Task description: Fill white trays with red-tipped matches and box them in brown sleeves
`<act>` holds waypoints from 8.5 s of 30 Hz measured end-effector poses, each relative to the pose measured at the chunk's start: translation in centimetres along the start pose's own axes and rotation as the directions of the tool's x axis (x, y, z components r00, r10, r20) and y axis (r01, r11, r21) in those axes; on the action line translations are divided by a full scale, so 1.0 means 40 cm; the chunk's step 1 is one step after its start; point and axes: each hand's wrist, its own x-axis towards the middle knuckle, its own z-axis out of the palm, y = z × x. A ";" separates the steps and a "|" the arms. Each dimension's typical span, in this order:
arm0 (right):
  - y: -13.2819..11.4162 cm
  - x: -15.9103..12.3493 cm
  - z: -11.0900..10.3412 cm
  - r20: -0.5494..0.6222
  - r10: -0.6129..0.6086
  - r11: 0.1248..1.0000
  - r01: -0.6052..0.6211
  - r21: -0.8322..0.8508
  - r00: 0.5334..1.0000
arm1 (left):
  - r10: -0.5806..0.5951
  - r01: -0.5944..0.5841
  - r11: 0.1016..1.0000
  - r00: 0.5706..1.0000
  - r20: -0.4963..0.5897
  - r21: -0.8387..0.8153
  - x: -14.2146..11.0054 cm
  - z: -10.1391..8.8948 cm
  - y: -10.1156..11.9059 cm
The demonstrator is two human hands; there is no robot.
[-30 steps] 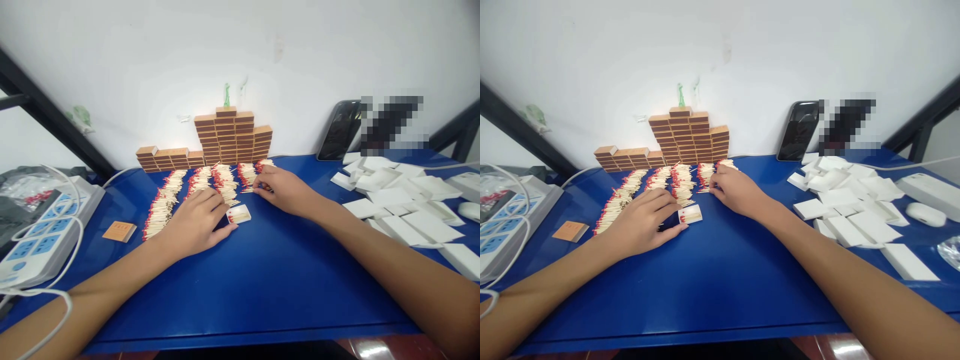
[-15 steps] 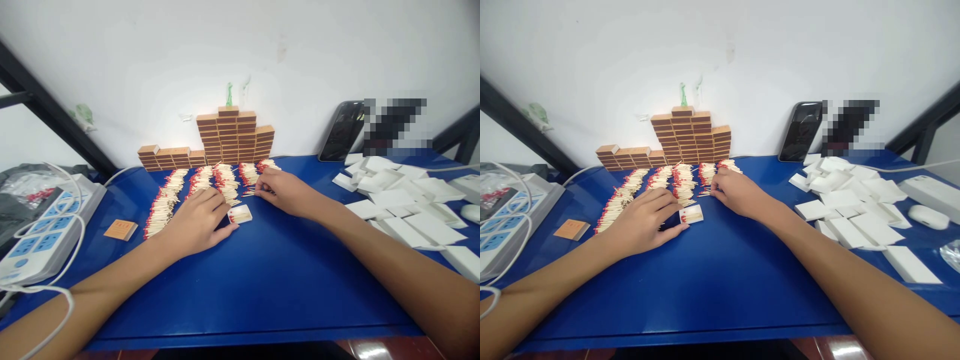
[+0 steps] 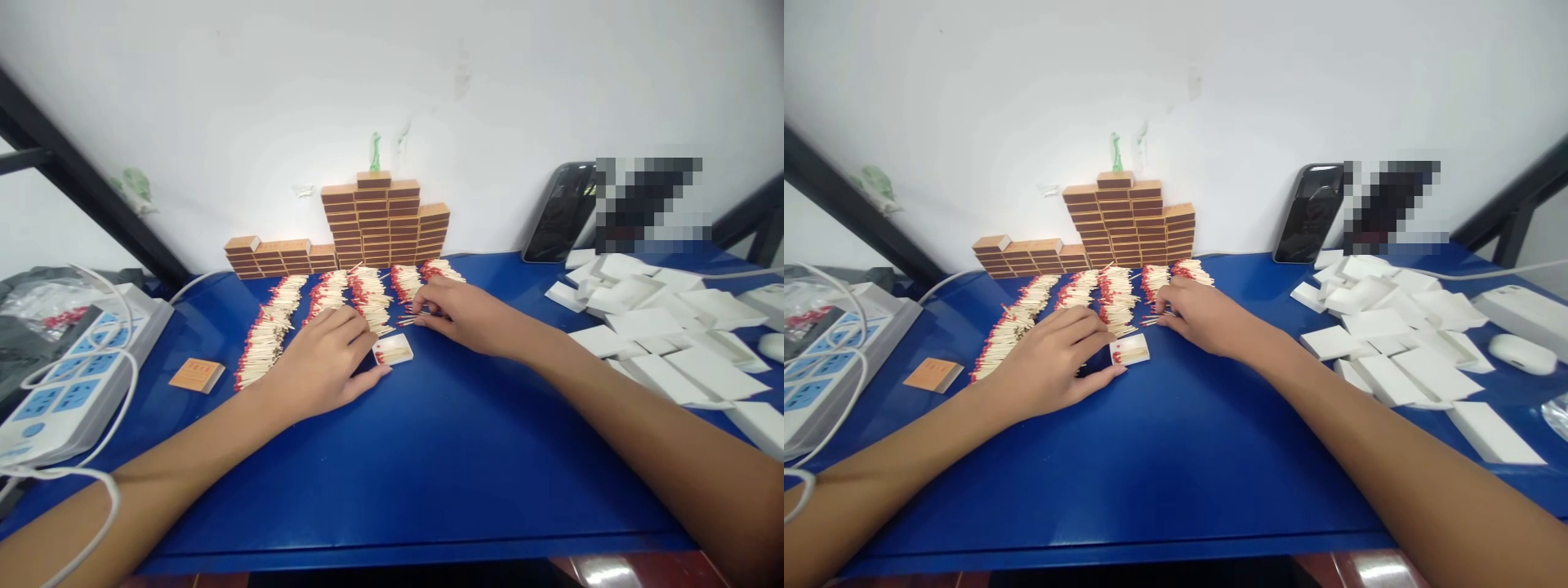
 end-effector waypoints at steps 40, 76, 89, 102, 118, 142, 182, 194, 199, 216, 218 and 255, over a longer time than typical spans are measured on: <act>-0.121 -0.037 0.007 0.111 -0.071 0.989 0.056 0.136 0.991 | -0.026 0.027 0.998 1.000 0.015 -0.054 0.002 0.000 0.002; -0.003 -0.004 -0.025 0.024 0.087 0.996 -0.086 -0.036 0.996 | -0.018 0.018 1.000 1.000 -0.006 -0.014 0.001 0.003 -0.002; -0.102 -0.035 -0.012 0.078 -0.064 0.994 0.056 0.090 0.995 | -0.016 0.015 0.999 1.000 -0.007 -0.032 0.001 0.003 0.001; 0.001 0.004 -0.011 -0.253 -0.002 1.000 0.005 0.012 0.968 | -0.007 0.007 1.000 1.000 -0.020 -0.021 0.002 0.002 0.000; 0.069 0.013 0.007 -0.184 -0.071 0.995 0.056 -0.084 0.980 | -0.014 0.014 1.000 1.000 -0.001 -0.010 -0.004 0.007 -0.001; 0.051 0.006 -0.002 -0.100 -0.007 0.994 -0.004 -0.109 0.995 | -0.016 0.016 1.000 1.000 0.007 -0.023 -0.004 0.008 -0.003; 0.014 0.003 0.019 -0.062 -0.050 0.980 0.037 -0.195 0.997 | -0.020 0.020 1.000 1.000 0.014 -0.012 -0.001 0.005 -0.002; -0.055 -0.016 -0.007 -0.127 -0.171 0.977 0.152 -0.149 0.977 | -0.018 0.018 1.000 1.000 -0.003 -0.023 0.003 0.000 -0.001; -0.116 -0.032 -0.006 -0.080 -0.278 0.955 0.267 -0.129 0.957 | -0.026 0.026 0.999 1.000 0.012 -0.032 0.002 -0.002 0.002; -0.110 -0.034 0.009 -0.112 -0.289 0.957 0.289 -0.020 0.951 | -0.017 0.017 0.999 1.000 0.007 -0.033 -0.001 0.001 0.001; -0.096 -0.029 -0.003 -0.155 -0.274 0.961 0.274 -0.025 0.949 | -0.020 0.020 0.999 1.000 0.002 -0.030 -0.002 0.002 0.000; 0.036 -0.003 -0.016 -0.103 -0.080 0.985 0.063 -0.161 0.991 | -0.019 0.019 1.000 1.000 0.019 -0.003 0.003 -0.002 0.003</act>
